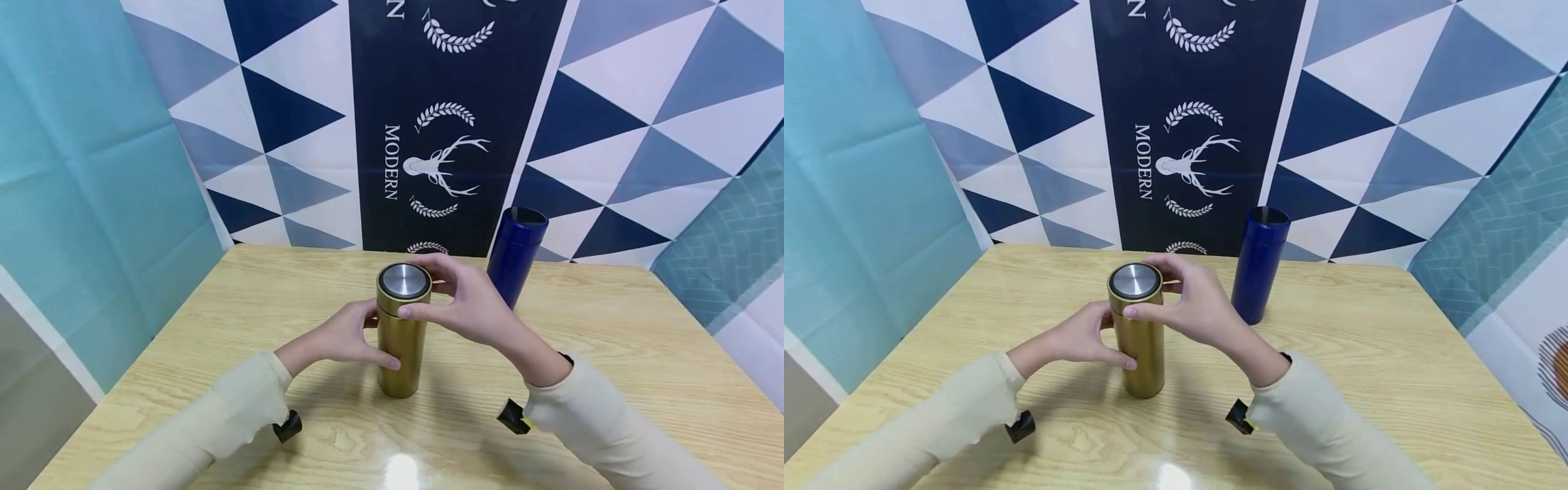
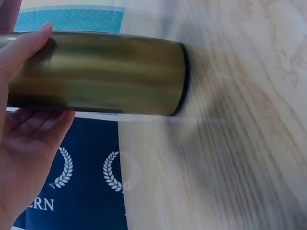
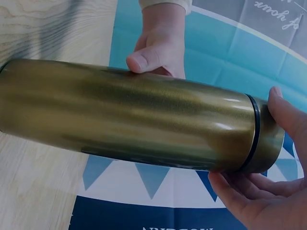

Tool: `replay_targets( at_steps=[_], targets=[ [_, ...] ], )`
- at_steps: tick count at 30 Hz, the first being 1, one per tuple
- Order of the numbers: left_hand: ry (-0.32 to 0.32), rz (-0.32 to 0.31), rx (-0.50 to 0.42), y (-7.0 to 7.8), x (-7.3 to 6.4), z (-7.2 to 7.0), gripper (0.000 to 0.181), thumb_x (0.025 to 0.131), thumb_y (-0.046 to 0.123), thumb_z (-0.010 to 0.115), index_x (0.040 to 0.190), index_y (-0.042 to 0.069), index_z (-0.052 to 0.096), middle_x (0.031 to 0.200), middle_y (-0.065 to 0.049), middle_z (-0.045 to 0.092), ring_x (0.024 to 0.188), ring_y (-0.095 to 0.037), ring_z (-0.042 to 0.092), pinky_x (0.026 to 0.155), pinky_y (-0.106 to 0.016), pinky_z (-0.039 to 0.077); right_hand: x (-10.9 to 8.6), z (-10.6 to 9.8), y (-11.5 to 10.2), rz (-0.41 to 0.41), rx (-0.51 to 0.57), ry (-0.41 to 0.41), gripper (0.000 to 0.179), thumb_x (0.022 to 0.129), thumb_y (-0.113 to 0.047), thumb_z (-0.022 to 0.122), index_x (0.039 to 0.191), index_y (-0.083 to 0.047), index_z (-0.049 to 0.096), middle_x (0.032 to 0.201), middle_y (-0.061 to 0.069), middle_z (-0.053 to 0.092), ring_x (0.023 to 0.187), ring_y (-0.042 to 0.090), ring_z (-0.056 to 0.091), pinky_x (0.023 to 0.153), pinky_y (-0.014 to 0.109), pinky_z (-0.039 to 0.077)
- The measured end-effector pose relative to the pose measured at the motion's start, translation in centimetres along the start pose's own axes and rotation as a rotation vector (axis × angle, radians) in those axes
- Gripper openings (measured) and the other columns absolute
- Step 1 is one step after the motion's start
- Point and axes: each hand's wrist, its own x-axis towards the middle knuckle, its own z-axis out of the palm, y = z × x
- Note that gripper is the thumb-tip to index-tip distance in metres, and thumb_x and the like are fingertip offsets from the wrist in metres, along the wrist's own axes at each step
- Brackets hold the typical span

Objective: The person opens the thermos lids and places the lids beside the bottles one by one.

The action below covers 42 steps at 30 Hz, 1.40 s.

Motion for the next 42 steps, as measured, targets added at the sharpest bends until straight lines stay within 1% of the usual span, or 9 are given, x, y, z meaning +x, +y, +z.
replay_targets(
  at_steps=[4, 9, 14, 17, 22, 27, 32, 39, 42],
  targets=[
    [-0.037, -0.001, -0.024, -0.3, 0.2, -0.5, 0.070, 0.069, 0.018, 0.086, 0.130, 0.011, 0.052, 0.126, -0.004, 0.062, 0.118, -0.020, 0.058, 0.105, -0.040, 0.047, 0.0, 0.5, -0.1, 0.007, 0.012, 0.027, 0.063, 0.075, -0.022, 0.082, 0.131, -0.012, 0.055, 0.130, 0.004, 0.061, 0.116, 0.021, 0.062, 0.099, 0.038, 0.052],
    [-0.095, -0.007, -0.092, -0.6, 0.4, -1.2, 0.071, 0.071, 0.013, 0.084, 0.133, 0.010, 0.049, 0.131, -0.007, 0.059, 0.122, -0.021, 0.056, 0.108, -0.041, 0.045, 0.1, 0.7, -0.1, 0.004, 0.009, 0.032, 0.063, 0.076, -0.021, 0.082, 0.131, -0.010, 0.053, 0.130, 0.007, 0.060, 0.116, 0.023, 0.061, 0.099, 0.039, 0.052],
    [-0.121, 0.026, -0.185, -0.5, 0.9, -1.7, 0.072, 0.072, 0.014, 0.084, 0.134, 0.006, 0.048, 0.134, -0.012, 0.056, 0.127, -0.025, 0.054, 0.112, -0.041, 0.041, 0.1, 0.7, -0.2, 0.012, 0.011, 0.012, 0.068, 0.076, -0.020, 0.082, 0.134, -0.007, 0.050, 0.132, 0.009, 0.059, 0.120, 0.026, 0.060, 0.102, 0.041, 0.050],
    [-0.126, 0.045, -0.228, -0.6, 1.1, -1.6, 0.074, 0.072, 0.014, 0.084, 0.135, 0.005, 0.046, 0.135, -0.013, 0.055, 0.126, -0.025, 0.054, 0.111, -0.040, 0.042, 0.2, 0.9, -0.2, 0.023, 0.026, 0.009, 0.070, 0.076, -0.019, 0.082, 0.136, -0.007, 0.049, 0.132, 0.010, 0.058, 0.121, 0.026, 0.059, 0.104, 0.043, 0.048],
    [-0.098, 0.051, -0.293, -1.2, 1.0, -0.7, 0.078, 0.071, 0.013, 0.084, 0.138, 0.004, 0.043, 0.138, -0.016, 0.052, 0.121, -0.019, 0.056, 0.107, -0.035, 0.046, 0.2, 1.5, 0.0, 0.038, 0.057, 0.042, 0.072, 0.075, -0.020, 0.083, 0.137, -0.008, 0.048, 0.134, 0.009, 0.057, 0.121, 0.026, 0.058, 0.105, 0.044, 0.047],
    [-0.042, 0.058, -0.353, -1.8, 0.8, 0.2, 0.085, 0.068, 0.020, 0.088, 0.139, 0.003, 0.043, 0.139, -0.018, 0.051, 0.119, -0.018, 0.057, 0.106, -0.034, 0.047, 0.1, 2.2, 0.0, 0.048, 0.116, 0.073, 0.073, 0.074, -0.018, 0.083, 0.137, -0.007, 0.047, 0.133, 0.010, 0.057, 0.120, 0.025, 0.060, 0.105, 0.042, 0.047],
    [0.010, 0.059, -0.354, -2.1, 0.7, 0.7, 0.084, 0.067, 0.020, 0.089, 0.137, 0.006, 0.045, 0.138, -0.015, 0.054, 0.119, -0.020, 0.058, 0.106, -0.034, 0.047, 0.1, 2.7, 0.0, 0.034, 0.166, 0.096, 0.074, 0.073, -0.015, 0.084, 0.137, -0.007, 0.047, 0.129, 0.010, 0.059, 0.115, 0.024, 0.062, 0.103, 0.041, 0.050],
    [0.065, 0.050, -0.348, -2.2, 0.5, 1.2, 0.081, 0.068, 0.015, 0.087, 0.138, 0.010, 0.045, 0.137, -0.011, 0.054, 0.119, -0.020, 0.058, 0.106, -0.035, 0.047, 0.0, 3.0, -0.2, 0.019, 0.161, 0.144, 0.071, 0.074, -0.014, 0.083, 0.136, -0.008, 0.049, 0.127, 0.010, 0.061, 0.113, 0.023, 0.063, 0.101, 0.042, 0.051],
    [0.074, 0.042, -0.326, -2.0, 0.4, 1.4, 0.079, 0.067, 0.014, 0.087, 0.135, 0.009, 0.048, 0.134, -0.011, 0.056, 0.117, -0.019, 0.060, 0.104, -0.033, 0.049, 0.0, 3.1, -0.2, 0.019, 0.159, 0.159, 0.070, 0.074, -0.014, 0.082, 0.136, -0.008, 0.050, 0.126, 0.010, 0.062, 0.111, 0.022, 0.064, 0.099, 0.041, 0.051]
  ],
)
